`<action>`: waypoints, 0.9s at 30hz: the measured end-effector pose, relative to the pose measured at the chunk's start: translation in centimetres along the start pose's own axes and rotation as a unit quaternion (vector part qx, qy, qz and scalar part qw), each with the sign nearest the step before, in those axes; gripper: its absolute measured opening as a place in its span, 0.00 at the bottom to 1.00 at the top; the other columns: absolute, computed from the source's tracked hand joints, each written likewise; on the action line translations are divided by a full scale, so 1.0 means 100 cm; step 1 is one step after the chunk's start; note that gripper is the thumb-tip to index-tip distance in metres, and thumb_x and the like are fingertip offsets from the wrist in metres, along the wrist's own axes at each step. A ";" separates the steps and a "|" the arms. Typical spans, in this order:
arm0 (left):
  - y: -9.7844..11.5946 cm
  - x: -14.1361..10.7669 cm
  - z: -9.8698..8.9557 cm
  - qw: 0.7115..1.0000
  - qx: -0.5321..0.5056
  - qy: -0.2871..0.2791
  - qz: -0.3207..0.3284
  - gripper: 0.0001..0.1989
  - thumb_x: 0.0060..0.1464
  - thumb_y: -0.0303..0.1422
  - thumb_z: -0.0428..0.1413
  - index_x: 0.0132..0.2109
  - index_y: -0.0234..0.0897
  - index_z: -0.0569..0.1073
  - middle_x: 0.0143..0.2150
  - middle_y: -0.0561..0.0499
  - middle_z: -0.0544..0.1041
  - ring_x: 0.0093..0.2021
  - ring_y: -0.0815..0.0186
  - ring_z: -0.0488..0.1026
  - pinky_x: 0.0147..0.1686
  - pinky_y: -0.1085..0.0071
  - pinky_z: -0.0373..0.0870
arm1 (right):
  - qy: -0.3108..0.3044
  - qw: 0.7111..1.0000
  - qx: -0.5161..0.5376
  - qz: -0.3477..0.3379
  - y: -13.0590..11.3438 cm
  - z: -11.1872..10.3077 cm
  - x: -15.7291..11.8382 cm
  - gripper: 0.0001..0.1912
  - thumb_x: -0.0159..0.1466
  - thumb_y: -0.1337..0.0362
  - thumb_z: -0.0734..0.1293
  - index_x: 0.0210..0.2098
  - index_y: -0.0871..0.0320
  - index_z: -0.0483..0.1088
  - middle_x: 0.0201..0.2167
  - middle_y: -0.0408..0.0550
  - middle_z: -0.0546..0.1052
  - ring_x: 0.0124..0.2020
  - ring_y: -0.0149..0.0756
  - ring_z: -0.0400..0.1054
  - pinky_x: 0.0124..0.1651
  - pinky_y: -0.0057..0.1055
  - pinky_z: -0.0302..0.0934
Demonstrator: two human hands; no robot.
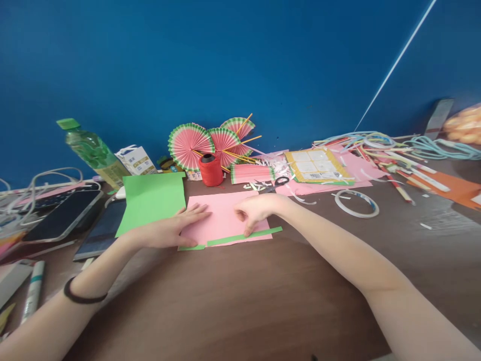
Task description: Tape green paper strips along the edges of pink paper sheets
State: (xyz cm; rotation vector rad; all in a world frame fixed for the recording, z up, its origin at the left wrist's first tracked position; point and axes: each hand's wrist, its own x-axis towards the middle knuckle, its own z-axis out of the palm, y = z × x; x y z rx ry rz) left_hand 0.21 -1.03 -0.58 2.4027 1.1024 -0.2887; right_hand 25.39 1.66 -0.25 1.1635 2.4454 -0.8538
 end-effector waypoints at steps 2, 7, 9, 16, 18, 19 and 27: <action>0.000 0.000 -0.001 1.000 0.008 -0.017 -0.007 0.40 0.52 0.43 0.51 0.66 0.39 0.40 0.68 0.49 0.32 0.67 0.56 0.28 0.63 0.56 0.33 | 0.000 1.000 -0.001 -0.004 0.001 0.000 0.001 0.20 0.46 0.52 0.69 0.29 0.55 0.57 0.29 0.41 0.64 0.30 0.34 0.57 0.29 0.28 0.47; -0.006 0.002 -0.003 0.999 0.023 -0.015 -0.020 0.40 0.53 0.46 0.48 0.66 0.40 0.39 0.68 0.50 0.30 0.67 0.55 0.26 0.63 0.55 0.33 | 0.061 0.997 -0.002 -0.043 0.012 0.000 0.006 0.21 0.46 0.51 0.68 0.31 0.56 0.58 0.34 0.45 0.64 0.38 0.39 0.58 0.35 0.30 0.51; -0.007 0.002 -0.003 0.999 0.023 -0.010 -0.020 0.40 0.53 0.47 0.48 0.66 0.41 0.38 0.68 0.50 0.30 0.67 0.55 0.26 0.63 0.55 0.33 | 0.080 0.995 -0.004 -0.052 0.016 0.000 0.007 0.21 0.46 0.51 0.68 0.32 0.57 0.59 0.37 0.47 0.64 0.42 0.42 0.57 0.38 0.31 0.52; -0.015 0.005 0.000 0.999 0.028 0.010 -0.031 0.41 0.53 0.49 0.47 0.66 0.40 0.37 0.68 0.50 0.31 0.67 0.55 0.28 0.63 0.55 0.31 | 0.138 0.990 -0.009 -0.029 0.017 0.000 0.004 0.28 0.46 0.51 0.69 0.43 0.55 0.63 0.48 0.52 0.61 0.52 0.50 0.54 0.50 0.40 0.52; -0.018 0.006 0.000 0.999 0.027 0.017 -0.034 0.41 0.53 0.49 0.46 0.66 0.40 0.37 0.68 0.50 0.31 0.67 0.55 0.28 0.63 0.55 0.30 | 0.139 0.990 -0.009 -0.023 0.016 -0.001 0.003 0.32 0.45 0.50 0.69 0.47 0.55 0.62 0.51 0.53 0.59 0.54 0.52 0.52 0.52 0.42 0.51; -0.019 0.006 0.001 0.999 0.027 0.019 -0.034 0.41 0.53 0.50 0.46 0.66 0.40 0.36 0.68 0.50 0.31 0.67 0.55 0.28 0.63 0.54 0.30 | 0.136 0.990 -0.009 -0.023 0.015 -0.001 0.002 0.34 0.45 0.50 0.69 0.49 0.54 0.62 0.53 0.53 0.59 0.55 0.52 0.51 0.53 0.43 0.51; -0.014 0.005 0.001 0.998 0.052 0.015 -0.038 0.45 0.50 0.52 0.47 0.66 0.39 0.36 0.68 0.48 0.31 0.67 0.54 0.27 0.62 0.52 0.32 | 0.109 0.993 -0.027 -0.021 0.014 -0.002 0.001 0.46 0.41 0.48 0.71 0.57 0.56 0.57 0.56 0.55 0.55 0.58 0.55 0.47 0.57 0.45 0.48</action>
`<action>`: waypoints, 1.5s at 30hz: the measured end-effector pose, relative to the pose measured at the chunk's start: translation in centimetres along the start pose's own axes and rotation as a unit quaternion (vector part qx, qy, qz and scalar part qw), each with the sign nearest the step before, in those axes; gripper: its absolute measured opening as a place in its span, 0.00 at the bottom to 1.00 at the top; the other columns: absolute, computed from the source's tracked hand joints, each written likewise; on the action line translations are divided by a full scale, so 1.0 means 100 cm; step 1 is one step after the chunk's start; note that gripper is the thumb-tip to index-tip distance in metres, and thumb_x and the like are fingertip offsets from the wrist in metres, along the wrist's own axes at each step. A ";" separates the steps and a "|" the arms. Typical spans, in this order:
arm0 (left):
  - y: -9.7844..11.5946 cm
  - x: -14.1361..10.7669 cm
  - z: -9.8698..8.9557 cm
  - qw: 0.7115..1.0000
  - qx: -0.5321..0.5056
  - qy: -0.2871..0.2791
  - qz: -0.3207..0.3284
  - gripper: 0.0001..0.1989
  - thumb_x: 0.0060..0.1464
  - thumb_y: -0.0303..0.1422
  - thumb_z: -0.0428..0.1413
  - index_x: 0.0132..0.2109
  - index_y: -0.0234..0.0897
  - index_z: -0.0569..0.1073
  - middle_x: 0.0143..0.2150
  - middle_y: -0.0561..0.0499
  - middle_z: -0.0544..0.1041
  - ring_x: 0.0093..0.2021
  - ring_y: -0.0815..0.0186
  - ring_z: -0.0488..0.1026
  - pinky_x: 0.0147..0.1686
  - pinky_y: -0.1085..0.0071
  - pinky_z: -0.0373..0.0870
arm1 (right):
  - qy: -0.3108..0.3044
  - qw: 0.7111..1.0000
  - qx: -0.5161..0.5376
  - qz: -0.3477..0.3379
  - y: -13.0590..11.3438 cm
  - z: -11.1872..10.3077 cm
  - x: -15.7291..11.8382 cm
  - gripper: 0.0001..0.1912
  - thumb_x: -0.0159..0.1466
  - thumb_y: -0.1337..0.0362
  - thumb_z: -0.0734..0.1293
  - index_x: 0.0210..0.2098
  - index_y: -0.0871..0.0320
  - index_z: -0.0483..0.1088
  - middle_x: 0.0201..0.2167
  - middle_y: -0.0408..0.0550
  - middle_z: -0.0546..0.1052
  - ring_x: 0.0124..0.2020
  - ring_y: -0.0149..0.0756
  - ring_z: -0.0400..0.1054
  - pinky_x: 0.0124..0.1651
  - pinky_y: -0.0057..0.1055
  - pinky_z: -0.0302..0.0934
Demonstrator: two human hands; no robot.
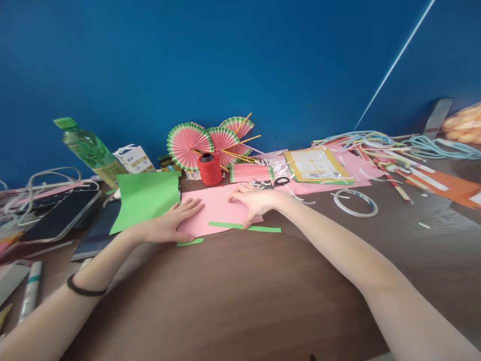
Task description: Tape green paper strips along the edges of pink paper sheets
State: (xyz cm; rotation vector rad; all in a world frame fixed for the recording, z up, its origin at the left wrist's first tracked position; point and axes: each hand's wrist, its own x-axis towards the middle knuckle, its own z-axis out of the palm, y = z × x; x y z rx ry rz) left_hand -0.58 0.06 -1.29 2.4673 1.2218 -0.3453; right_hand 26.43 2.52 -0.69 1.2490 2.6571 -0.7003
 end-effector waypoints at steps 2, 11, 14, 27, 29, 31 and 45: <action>0.001 0.000 0.000 1.000 0.001 -0.005 -0.001 0.44 0.51 0.51 0.47 0.66 0.39 0.35 0.68 0.48 0.31 0.67 0.54 0.26 0.62 0.52 0.32 | -0.001 1.000 -0.002 0.003 -0.001 0.001 0.000 0.46 0.41 0.48 0.71 0.57 0.55 0.57 0.56 0.54 0.56 0.58 0.55 0.48 0.56 0.45 0.48; -0.002 0.001 0.000 1.000 -0.016 0.021 0.005 0.41 0.51 0.47 0.48 0.67 0.39 0.40 0.69 0.48 0.35 0.67 0.53 0.29 0.62 0.52 0.32 | -0.007 0.999 0.019 -0.026 -0.011 -0.001 -0.002 0.25 0.46 0.52 0.69 0.40 0.56 0.65 0.43 0.50 0.63 0.48 0.47 0.57 0.45 0.36 0.55; -0.003 0.002 0.001 0.998 -0.040 0.045 0.003 0.36 0.53 0.43 0.46 0.66 0.36 0.46 0.69 0.49 0.40 0.68 0.56 0.31 0.63 0.57 0.30 | -0.036 0.997 0.052 -0.046 -0.017 0.000 -0.001 0.16 0.50 0.55 0.68 0.33 0.57 0.65 0.38 0.47 0.65 0.40 0.40 0.60 0.38 0.31 0.54; 0.016 0.000 -0.003 0.975 -0.174 0.132 0.037 0.19 0.56 0.39 0.45 0.50 0.36 0.70 0.55 0.48 0.71 0.54 0.62 0.66 0.55 0.67 0.60 | -0.068 0.992 0.102 -0.013 -0.021 0.004 0.000 0.06 0.56 0.62 0.64 0.31 0.58 0.66 0.27 0.41 0.69 0.21 0.25 0.57 0.23 0.24 0.50; 0.025 -0.001 -0.004 0.968 -0.216 0.120 0.033 0.19 0.56 0.42 0.45 0.47 0.37 0.72 0.51 0.49 0.74 0.50 0.62 0.69 0.51 0.68 0.63 | -0.071 0.990 0.120 -0.014 -0.023 0.003 -0.001 0.07 0.56 0.61 0.63 0.32 0.58 0.66 0.27 0.41 0.69 0.20 0.25 0.58 0.22 0.25 0.50; 0.033 -0.002 -0.003 0.960 -0.259 0.099 0.035 0.19 0.56 0.44 0.46 0.45 0.38 0.73 0.48 0.50 0.76 0.46 0.63 0.71 0.47 0.70 0.65 | -0.060 0.989 0.133 -0.032 -0.025 0.004 -0.001 0.08 0.56 0.60 0.63 0.32 0.58 0.66 0.28 0.42 0.70 0.23 0.27 0.60 0.24 0.24 0.51; 0.007 -0.006 -0.014 0.964 -0.245 0.097 -0.017 0.13 0.48 0.39 0.50 0.28 0.36 0.75 0.29 0.53 0.76 0.29 0.66 0.69 0.31 0.73 0.63 | -0.007 0.980 0.199 -0.027 -0.011 -0.007 -0.002 0.08 0.53 0.64 0.65 0.32 0.60 0.69 0.29 0.45 0.75 0.31 0.31 0.67 0.34 0.27 0.58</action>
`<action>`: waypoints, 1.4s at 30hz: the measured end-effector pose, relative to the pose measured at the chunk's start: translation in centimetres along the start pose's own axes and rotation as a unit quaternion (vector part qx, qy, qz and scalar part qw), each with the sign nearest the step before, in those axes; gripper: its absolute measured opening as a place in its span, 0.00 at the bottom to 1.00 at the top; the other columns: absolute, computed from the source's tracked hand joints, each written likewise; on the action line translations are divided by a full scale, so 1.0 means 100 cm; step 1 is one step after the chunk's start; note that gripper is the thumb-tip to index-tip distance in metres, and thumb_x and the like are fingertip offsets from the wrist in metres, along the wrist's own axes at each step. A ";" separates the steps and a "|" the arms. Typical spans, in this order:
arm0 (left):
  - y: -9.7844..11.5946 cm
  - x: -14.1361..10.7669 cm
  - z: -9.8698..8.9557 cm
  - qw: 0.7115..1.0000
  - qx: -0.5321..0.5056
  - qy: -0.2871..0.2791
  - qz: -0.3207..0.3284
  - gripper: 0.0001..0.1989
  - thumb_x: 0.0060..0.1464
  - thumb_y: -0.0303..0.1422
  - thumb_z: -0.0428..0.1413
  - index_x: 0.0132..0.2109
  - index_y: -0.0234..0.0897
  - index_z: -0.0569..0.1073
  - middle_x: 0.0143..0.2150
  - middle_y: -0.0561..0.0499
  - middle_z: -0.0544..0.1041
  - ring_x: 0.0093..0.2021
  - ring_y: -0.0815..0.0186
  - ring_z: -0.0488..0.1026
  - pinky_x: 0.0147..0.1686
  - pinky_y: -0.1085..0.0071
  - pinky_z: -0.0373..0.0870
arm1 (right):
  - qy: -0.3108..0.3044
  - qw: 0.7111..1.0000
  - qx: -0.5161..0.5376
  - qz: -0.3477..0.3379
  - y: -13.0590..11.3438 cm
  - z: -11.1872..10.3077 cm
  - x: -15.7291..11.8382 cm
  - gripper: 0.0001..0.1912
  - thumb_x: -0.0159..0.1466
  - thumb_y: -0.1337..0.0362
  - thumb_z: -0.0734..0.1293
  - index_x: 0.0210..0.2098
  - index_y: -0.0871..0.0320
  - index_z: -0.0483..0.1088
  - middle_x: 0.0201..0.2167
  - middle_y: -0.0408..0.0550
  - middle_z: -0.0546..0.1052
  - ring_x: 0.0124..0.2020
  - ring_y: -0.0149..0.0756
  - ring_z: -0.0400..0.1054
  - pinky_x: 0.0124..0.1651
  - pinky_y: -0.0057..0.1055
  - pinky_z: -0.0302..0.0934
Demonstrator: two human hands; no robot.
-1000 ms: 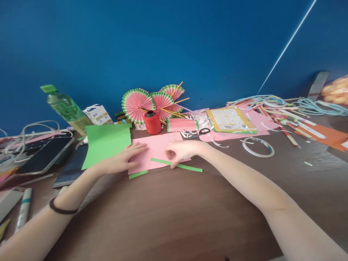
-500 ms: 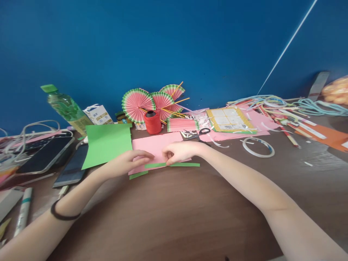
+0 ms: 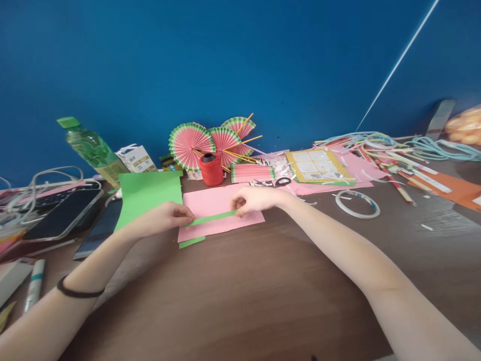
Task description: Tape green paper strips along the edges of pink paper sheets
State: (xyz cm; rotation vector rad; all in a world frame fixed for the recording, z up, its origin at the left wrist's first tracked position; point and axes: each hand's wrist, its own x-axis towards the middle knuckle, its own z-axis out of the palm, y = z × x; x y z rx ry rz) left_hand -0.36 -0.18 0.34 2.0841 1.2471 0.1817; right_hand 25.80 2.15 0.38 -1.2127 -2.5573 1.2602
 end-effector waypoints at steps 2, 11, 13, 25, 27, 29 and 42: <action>0.000 -0.001 -0.001 1.000 0.013 0.011 -0.007 0.15 0.50 0.41 0.49 0.32 0.37 0.76 0.34 0.52 0.78 0.33 0.64 0.70 0.35 0.71 0.64 | 0.030 0.999 0.014 -0.006 0.001 0.000 0.001 0.07 0.54 0.64 0.64 0.31 0.60 0.70 0.27 0.45 0.75 0.30 0.31 0.67 0.35 0.27 0.59; 0.035 -0.007 0.024 0.999 -0.030 0.008 0.008 0.19 0.53 0.45 0.46 0.32 0.36 0.73 0.30 0.52 0.77 0.27 0.67 0.69 0.28 0.72 0.63 | 0.112 0.988 0.070 -0.080 -0.017 0.030 0.012 0.10 0.58 0.61 0.62 0.32 0.59 0.72 0.27 0.45 0.75 0.30 0.31 0.68 0.35 0.28 0.59; 0.036 -0.007 0.025 0.998 -0.068 -0.004 -0.002 0.17 0.53 0.44 0.46 0.30 0.36 0.72 0.30 0.51 0.77 0.28 0.67 0.70 0.29 0.73 0.63 | 0.126 0.987 0.060 -0.079 -0.016 0.025 0.011 0.12 0.59 0.59 0.61 0.32 0.59 0.72 0.29 0.46 0.76 0.32 0.32 0.68 0.37 0.29 0.60; 0.034 -0.005 0.016 0.977 -0.198 0.061 -0.055 0.11 0.53 0.34 0.44 0.34 0.34 0.69 0.16 0.60 0.56 0.17 0.74 0.54 0.21 0.75 0.53 | 0.175 0.896 -0.249 0.324 0.054 -0.052 -0.029 0.16 0.48 0.77 0.61 0.35 0.58 0.68 0.39 0.52 0.73 0.35 0.41 0.67 0.32 0.31 0.55; 0.036 -0.005 0.015 0.976 -0.198 0.072 -0.055 0.12 0.55 0.34 0.43 0.33 0.34 0.69 0.15 0.60 0.53 0.17 0.74 0.51 0.20 0.75 0.51 | 0.155 0.905 -0.246 0.311 0.062 -0.051 -0.028 0.19 0.47 0.78 0.61 0.36 0.57 0.67 0.37 0.51 0.73 0.34 0.39 0.67 0.30 0.29 0.54; 0.037 -0.005 0.015 0.974 -0.202 0.082 -0.057 0.12 0.55 0.34 0.42 0.32 0.34 0.68 0.15 0.60 0.53 0.16 0.74 0.51 0.20 0.75 0.51 | 0.141 0.910 -0.256 0.295 0.070 -0.049 -0.024 0.19 0.46 0.77 0.61 0.37 0.56 0.67 0.36 0.49 0.72 0.33 0.37 0.66 0.29 0.27 0.53; 0.021 -0.001 0.014 0.940 -0.321 0.104 -0.053 0.07 0.52 0.32 0.46 0.35 0.35 0.66 0.21 0.52 0.74 0.18 0.72 0.65 0.21 0.75 0.59 | 0.167 0.917 -0.311 0.186 0.072 -0.054 -0.023 0.13 0.47 0.75 0.60 0.31 0.57 0.67 0.28 0.45 0.70 0.27 0.31 0.60 0.27 0.25 0.48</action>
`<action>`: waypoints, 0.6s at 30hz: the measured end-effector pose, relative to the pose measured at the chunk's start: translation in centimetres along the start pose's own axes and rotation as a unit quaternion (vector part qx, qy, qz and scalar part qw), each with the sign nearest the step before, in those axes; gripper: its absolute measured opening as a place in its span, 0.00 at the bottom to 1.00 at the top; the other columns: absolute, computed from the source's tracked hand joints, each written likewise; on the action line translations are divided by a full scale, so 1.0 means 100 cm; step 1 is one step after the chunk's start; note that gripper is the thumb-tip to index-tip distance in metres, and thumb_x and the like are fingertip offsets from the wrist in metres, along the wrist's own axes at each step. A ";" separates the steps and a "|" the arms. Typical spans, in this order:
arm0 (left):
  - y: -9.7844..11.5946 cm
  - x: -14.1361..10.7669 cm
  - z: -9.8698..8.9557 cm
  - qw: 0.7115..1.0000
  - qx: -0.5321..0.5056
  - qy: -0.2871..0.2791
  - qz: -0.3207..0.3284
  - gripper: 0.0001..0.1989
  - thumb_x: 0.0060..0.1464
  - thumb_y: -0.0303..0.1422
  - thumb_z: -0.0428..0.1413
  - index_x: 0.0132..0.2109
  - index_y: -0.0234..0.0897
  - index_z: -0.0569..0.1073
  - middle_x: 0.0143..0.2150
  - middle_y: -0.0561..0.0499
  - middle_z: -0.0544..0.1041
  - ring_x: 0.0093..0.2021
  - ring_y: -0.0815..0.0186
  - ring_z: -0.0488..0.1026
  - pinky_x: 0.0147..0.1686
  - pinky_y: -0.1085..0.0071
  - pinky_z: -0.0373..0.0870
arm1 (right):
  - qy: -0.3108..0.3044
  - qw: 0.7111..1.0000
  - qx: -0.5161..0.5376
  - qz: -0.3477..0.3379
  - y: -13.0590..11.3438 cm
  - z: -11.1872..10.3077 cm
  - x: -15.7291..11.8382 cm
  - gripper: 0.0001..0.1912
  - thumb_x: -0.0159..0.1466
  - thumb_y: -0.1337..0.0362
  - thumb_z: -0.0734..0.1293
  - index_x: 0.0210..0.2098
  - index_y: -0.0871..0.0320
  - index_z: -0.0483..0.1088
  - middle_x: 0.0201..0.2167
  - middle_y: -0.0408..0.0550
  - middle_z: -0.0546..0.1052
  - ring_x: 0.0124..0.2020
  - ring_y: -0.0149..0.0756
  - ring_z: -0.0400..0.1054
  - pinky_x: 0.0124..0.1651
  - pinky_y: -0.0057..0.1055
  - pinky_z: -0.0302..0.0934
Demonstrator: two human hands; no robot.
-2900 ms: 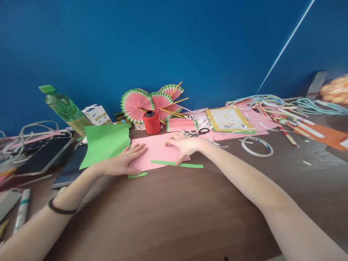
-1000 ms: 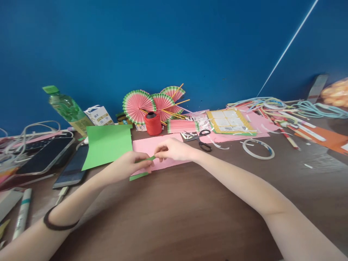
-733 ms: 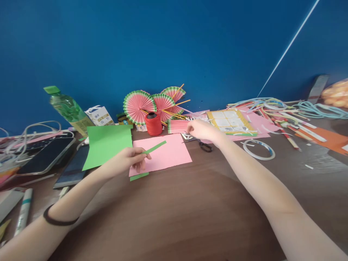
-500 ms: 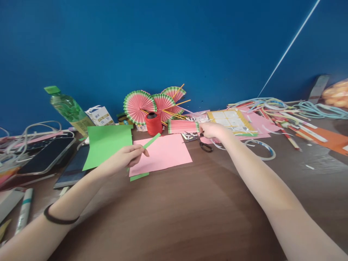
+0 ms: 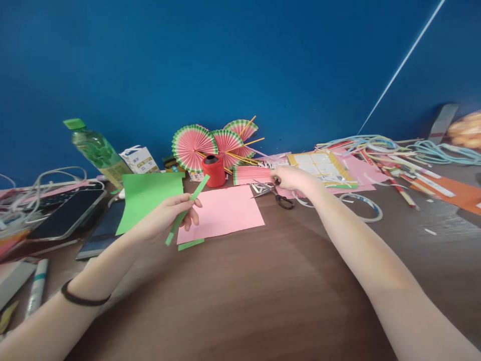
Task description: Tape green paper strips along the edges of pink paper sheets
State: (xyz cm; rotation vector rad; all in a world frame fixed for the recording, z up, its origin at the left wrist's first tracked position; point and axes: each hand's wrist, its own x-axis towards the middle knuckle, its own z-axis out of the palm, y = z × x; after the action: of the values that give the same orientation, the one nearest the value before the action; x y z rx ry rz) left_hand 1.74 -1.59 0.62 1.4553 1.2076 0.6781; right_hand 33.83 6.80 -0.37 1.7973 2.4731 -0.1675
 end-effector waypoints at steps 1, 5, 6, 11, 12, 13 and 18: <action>0.001 0.000 0.000 1.000 0.000 0.004 -0.001 0.06 0.51 0.31 0.47 0.34 0.35 0.66 0.21 0.52 0.74 0.18 0.72 0.66 0.21 0.75 0.59 | 0.013 1.000 0.006 -0.013 0.001 -0.002 -0.001 0.12 0.48 0.74 0.60 0.30 0.57 0.67 0.28 0.45 0.70 0.28 0.32 0.60 0.27 0.25 0.48; 0.002 0.000 0.001 1.000 0.000 0.012 -0.001 0.06 0.50 0.30 0.46 0.33 0.34 0.66 0.21 0.52 0.73 0.18 0.72 0.66 0.20 0.75 0.58 | 0.069 0.996 0.029 -0.044 0.006 -0.010 -0.004 0.11 0.49 0.74 0.59 0.30 0.58 0.68 0.28 0.46 0.71 0.29 0.33 0.61 0.30 0.26 0.51; 0.001 0.000 0.001 1.000 0.000 0.012 -0.002 0.06 0.50 0.30 0.46 0.34 0.34 0.66 0.21 0.52 0.73 0.18 0.72 0.65 0.20 0.75 0.58 | 0.081 0.995 0.039 -0.051 0.006 -0.010 -0.004 0.12 0.50 0.74 0.58 0.31 0.58 0.68 0.29 0.46 0.71 0.30 0.34 0.62 0.31 0.27 0.52; -0.003 0.003 0.000 1.000 -0.009 0.013 -0.007 0.05 0.50 0.30 0.47 0.32 0.35 0.65 0.23 0.52 0.74 0.19 0.72 0.66 0.21 0.74 0.58 | 0.172 0.978 0.092 -0.073 -0.007 -0.013 -0.006 0.17 0.56 0.73 0.56 0.40 0.57 0.72 0.37 0.50 0.71 0.37 0.37 0.65 0.38 0.30 0.57; -0.003 0.004 0.000 1.000 -0.015 0.017 -0.008 0.05 0.51 0.30 0.47 0.31 0.35 0.65 0.23 0.52 0.74 0.19 0.72 0.66 0.21 0.74 0.58 | 0.184 0.975 0.105 -0.070 -0.012 -0.013 -0.007 0.17 0.57 0.72 0.56 0.41 0.57 0.73 0.38 0.51 0.70 0.35 0.36 0.65 0.39 0.31 0.57; -0.004 0.004 0.000 0.999 -0.021 0.023 -0.008 0.05 0.51 0.31 0.46 0.30 0.35 0.64 0.23 0.52 0.73 0.18 0.73 0.65 0.21 0.74 0.58 | 0.188 0.972 0.126 -0.068 -0.018 -0.013 -0.007 0.17 0.58 0.71 0.57 0.41 0.56 0.73 0.38 0.51 0.70 0.34 0.36 0.65 0.38 0.32 0.58; -0.004 0.004 0.000 0.998 -0.039 0.045 0.011 0.11 0.56 0.34 0.44 0.28 0.36 0.62 0.19 0.55 0.68 0.15 0.75 0.59 0.20 0.75 0.55 | 0.158 0.926 0.333 -0.082 -0.038 -0.006 -0.004 0.16 0.58 0.63 0.61 0.44 0.57 0.72 0.39 0.50 0.74 0.32 0.35 0.66 0.36 0.33 0.61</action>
State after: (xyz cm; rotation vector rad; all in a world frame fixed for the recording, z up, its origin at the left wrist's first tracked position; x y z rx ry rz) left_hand 1.76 -1.27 0.16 1.3869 1.2218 0.8041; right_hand 30.29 5.34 0.46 1.9454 3.0552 -0.8955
